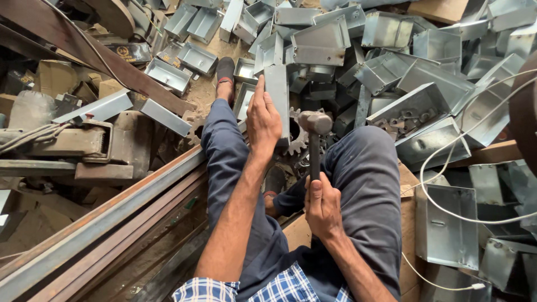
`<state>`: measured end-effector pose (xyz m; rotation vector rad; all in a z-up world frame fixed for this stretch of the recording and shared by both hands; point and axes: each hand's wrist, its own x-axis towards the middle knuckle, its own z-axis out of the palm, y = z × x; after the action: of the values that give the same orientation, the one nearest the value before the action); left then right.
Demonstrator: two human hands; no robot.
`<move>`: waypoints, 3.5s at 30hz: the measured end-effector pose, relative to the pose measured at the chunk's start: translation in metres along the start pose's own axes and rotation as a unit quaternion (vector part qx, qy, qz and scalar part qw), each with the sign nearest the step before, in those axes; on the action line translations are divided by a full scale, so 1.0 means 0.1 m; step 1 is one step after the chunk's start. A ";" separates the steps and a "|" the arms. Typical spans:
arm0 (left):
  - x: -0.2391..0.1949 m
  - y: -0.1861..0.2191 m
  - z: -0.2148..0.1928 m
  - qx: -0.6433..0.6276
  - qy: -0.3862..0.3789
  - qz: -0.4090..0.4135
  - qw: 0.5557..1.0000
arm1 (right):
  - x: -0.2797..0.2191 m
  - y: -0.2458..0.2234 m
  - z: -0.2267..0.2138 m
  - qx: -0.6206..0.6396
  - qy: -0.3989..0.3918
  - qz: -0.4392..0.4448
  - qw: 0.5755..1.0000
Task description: The person uses a hammer to assemble metal boxes by fitting metal sheets together and striking the edges to secure the tabs.
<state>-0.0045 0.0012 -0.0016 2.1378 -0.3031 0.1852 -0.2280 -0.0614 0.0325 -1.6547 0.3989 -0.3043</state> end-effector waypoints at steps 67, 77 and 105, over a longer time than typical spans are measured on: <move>-0.35 0.15 -0.12 -0.018 -0.102 -0.019 0.994 | -0.02 0.02 0.06 -0.031 -0.041 0.154 0.987; -0.37 0.14 -0.10 -0.029 -0.078 -0.017 0.996 | 0.05 0.31 0.07 -0.080 -0.043 0.078 0.993; -0.65 0.42 -0.29 -0.015 -0.093 -0.034 0.995 | 0.09 0.13 0.04 -0.068 -0.026 0.095 0.993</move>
<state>-0.0795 0.0124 0.0322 2.1362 -0.3385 -0.0573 -0.2189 -0.0628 0.0187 -1.7392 0.5423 -0.0930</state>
